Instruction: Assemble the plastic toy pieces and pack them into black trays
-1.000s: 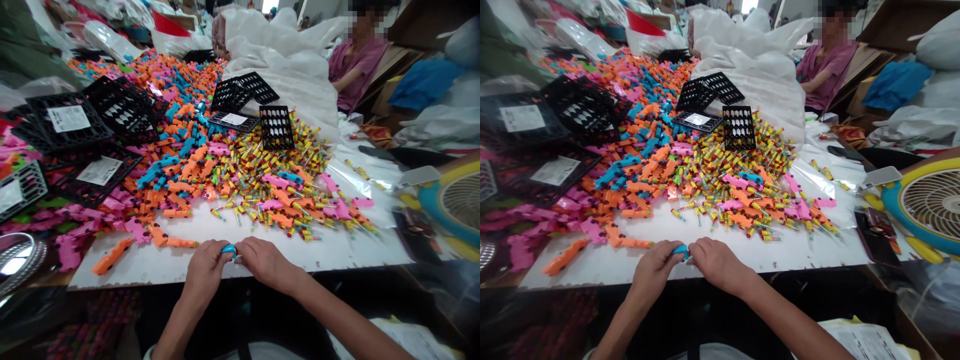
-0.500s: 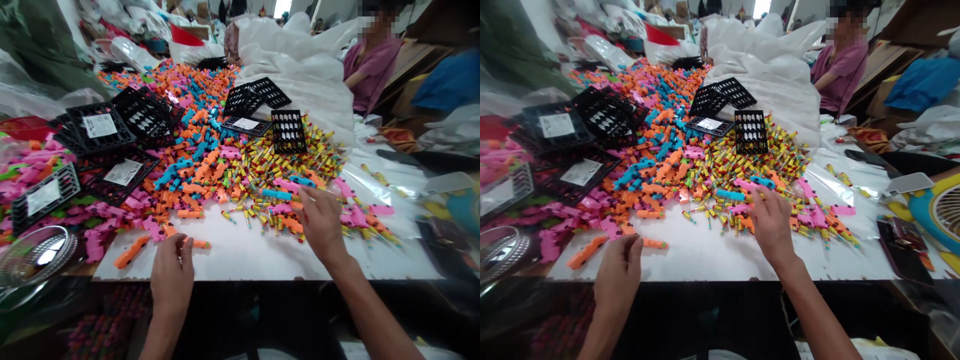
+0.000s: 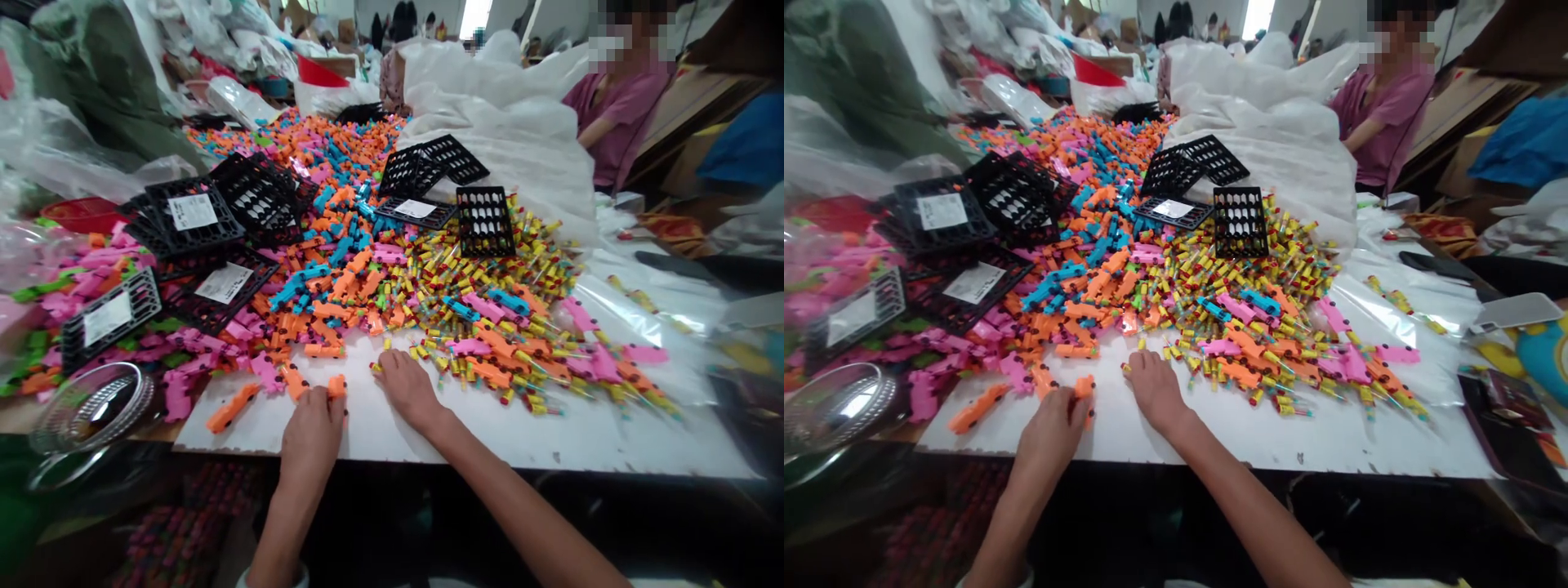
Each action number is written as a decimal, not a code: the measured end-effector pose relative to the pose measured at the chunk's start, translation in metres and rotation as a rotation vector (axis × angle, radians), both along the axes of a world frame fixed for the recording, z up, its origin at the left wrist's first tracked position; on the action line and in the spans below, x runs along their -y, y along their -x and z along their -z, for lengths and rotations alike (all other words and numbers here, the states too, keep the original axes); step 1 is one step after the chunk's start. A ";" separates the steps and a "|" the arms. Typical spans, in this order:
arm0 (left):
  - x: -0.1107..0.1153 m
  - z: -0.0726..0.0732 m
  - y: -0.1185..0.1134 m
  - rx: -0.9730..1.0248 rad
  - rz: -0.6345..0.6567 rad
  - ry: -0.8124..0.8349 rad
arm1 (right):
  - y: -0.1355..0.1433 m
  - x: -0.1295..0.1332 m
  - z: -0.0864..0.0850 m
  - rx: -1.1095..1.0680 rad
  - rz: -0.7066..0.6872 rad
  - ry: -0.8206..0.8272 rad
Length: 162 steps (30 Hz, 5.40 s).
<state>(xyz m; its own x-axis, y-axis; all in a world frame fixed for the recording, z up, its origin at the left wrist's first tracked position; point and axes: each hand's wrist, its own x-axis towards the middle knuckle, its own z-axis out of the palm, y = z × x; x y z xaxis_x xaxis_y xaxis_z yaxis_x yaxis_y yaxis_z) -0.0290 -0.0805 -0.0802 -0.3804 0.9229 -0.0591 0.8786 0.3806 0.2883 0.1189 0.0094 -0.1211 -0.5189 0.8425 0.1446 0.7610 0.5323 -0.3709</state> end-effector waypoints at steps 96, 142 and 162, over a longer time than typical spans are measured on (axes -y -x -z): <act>0.012 0.021 -0.019 0.623 0.381 -0.219 | -0.055 0.035 -0.006 -0.521 -0.232 0.148; 0.027 0.009 0.085 -0.267 -0.303 -0.178 | -0.133 -0.005 -0.045 -0.236 0.140 -0.286; 0.018 0.010 -0.018 0.484 0.680 -0.269 | -0.055 0.034 -0.015 -0.856 -0.286 1.579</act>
<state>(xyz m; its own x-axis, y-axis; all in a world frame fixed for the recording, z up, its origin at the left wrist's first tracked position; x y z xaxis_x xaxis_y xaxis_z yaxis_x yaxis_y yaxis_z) -0.0111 -0.0984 -0.0904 0.2675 0.9465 0.1807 0.6485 -0.3155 0.6928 0.1743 -0.0247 -0.1060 -0.8753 0.3461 -0.3377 0.0695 -0.6011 -0.7962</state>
